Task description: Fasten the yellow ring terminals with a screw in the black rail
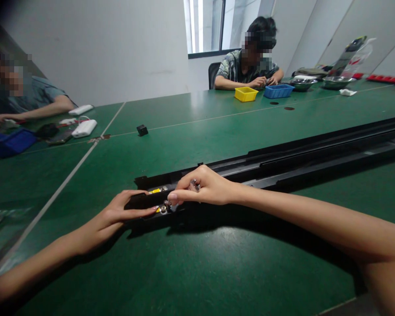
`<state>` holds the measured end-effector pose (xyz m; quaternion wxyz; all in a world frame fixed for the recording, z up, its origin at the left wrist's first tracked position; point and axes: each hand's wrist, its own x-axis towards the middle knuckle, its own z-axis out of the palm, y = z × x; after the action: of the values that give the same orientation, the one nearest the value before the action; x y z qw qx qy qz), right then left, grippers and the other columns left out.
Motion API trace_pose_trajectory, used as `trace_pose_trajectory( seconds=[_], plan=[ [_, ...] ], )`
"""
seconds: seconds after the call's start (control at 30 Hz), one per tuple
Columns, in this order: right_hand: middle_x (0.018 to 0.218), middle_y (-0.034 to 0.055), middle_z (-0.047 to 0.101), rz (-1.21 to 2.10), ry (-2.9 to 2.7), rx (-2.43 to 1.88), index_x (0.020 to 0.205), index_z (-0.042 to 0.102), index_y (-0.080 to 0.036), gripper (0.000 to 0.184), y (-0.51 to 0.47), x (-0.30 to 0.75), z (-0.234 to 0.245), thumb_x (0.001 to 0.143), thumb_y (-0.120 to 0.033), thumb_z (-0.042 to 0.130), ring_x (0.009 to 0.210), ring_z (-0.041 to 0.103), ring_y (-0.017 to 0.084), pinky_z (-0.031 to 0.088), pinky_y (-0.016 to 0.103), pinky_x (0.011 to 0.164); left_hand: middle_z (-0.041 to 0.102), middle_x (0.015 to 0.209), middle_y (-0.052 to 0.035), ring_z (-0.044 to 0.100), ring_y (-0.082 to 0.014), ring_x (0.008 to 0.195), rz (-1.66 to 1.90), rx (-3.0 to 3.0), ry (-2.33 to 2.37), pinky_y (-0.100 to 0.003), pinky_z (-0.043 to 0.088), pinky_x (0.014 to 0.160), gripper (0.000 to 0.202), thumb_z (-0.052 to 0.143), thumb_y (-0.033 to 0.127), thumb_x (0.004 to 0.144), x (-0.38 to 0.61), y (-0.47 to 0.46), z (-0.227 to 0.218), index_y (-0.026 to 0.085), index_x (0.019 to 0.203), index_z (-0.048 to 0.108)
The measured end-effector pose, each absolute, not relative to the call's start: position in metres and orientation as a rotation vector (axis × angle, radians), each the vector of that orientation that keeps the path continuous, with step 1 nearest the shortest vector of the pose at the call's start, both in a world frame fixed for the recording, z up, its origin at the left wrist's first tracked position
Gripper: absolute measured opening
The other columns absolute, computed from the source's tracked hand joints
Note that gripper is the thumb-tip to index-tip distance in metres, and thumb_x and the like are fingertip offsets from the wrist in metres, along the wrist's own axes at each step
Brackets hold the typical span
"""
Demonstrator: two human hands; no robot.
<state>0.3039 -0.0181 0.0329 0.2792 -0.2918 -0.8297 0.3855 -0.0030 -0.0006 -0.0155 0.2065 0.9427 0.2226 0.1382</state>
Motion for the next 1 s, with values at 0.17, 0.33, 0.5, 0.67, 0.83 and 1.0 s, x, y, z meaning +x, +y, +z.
trace_pose_trajectory(
  seconds=[0.17,0.33,0.5,0.67,0.83,1.0],
  plan=[
    [0.072,0.0089,0.072,1.003,-2.235,-0.785,0.081,0.076,-0.008,0.031,-0.0174,0.3041,0.032,0.091,-0.033,0.06,0.063,0.063,0.014,0.048,0.023,0.06,0.038,0.144,-0.006,0.039,-0.0308,0.125,0.403,2.629,0.585,-0.053,0.03,0.105,0.042,0.024,0.034,0.106,-0.0021,-0.0003,-0.0157,0.039,0.135,0.055],
    [0.073,0.0097,0.072,1.028,-2.24,-0.764,0.08,0.075,-0.007,0.031,-0.0172,0.3035,0.0316,0.09,-0.033,0.062,0.065,0.064,0.015,0.048,0.023,0.06,0.039,0.143,-0.0064,0.039,-0.0309,0.125,0.398,2.613,0.593,-0.053,0.032,0.105,0.041,0.028,0.029,0.106,-0.0021,-0.0006,-0.0153,0.038,0.135,0.055],
    [0.072,0.0098,0.072,1.015,-2.245,-0.771,0.08,0.075,-0.007,0.031,-0.0174,0.3039,0.0324,0.091,-0.032,0.061,0.065,0.065,0.015,0.049,0.024,0.061,0.039,0.143,-0.0064,0.039,-0.0313,0.124,0.4,2.619,0.591,-0.054,0.031,0.105,0.041,0.028,0.028,0.105,-0.0021,-0.0006,-0.0155,0.038,0.135,0.055],
    [0.073,0.0094,0.073,1.012,-2.257,-0.771,0.08,0.075,-0.008,0.031,-0.0174,0.3041,0.0328,0.09,-0.034,0.062,0.065,0.065,0.015,0.049,0.023,0.061,0.039,0.143,-0.0069,0.04,-0.0315,0.125,0.412,2.616,0.574,-0.054,0.031,0.104,0.042,0.025,0.031,0.106,-0.0021,0.0,-0.0157,0.039,0.136,0.054],
    [0.072,0.0088,0.072,1.022,-2.23,-0.765,0.081,0.076,-0.008,0.032,-0.0176,0.3036,0.0326,0.091,-0.034,0.061,0.062,0.064,0.014,0.048,0.022,0.058,0.04,0.142,-0.0066,0.04,-0.0316,0.124,0.416,2.626,0.578,-0.053,0.032,0.104,0.042,0.025,0.033,0.106,-0.0025,0.0002,-0.0156,0.039,0.135,0.055],
    [0.072,0.0098,0.072,1.024,-2.239,-0.767,0.079,0.076,-0.007,0.03,-0.0174,0.3038,0.0317,0.089,-0.033,0.064,0.065,0.065,0.015,0.049,0.023,0.061,0.039,0.143,-0.0059,0.04,-0.0315,0.125,0.398,2.631,0.583,-0.053,0.032,0.104,0.041,0.027,0.029,0.106,-0.002,0.0001,-0.015,0.039,0.136,0.054]
  ],
)
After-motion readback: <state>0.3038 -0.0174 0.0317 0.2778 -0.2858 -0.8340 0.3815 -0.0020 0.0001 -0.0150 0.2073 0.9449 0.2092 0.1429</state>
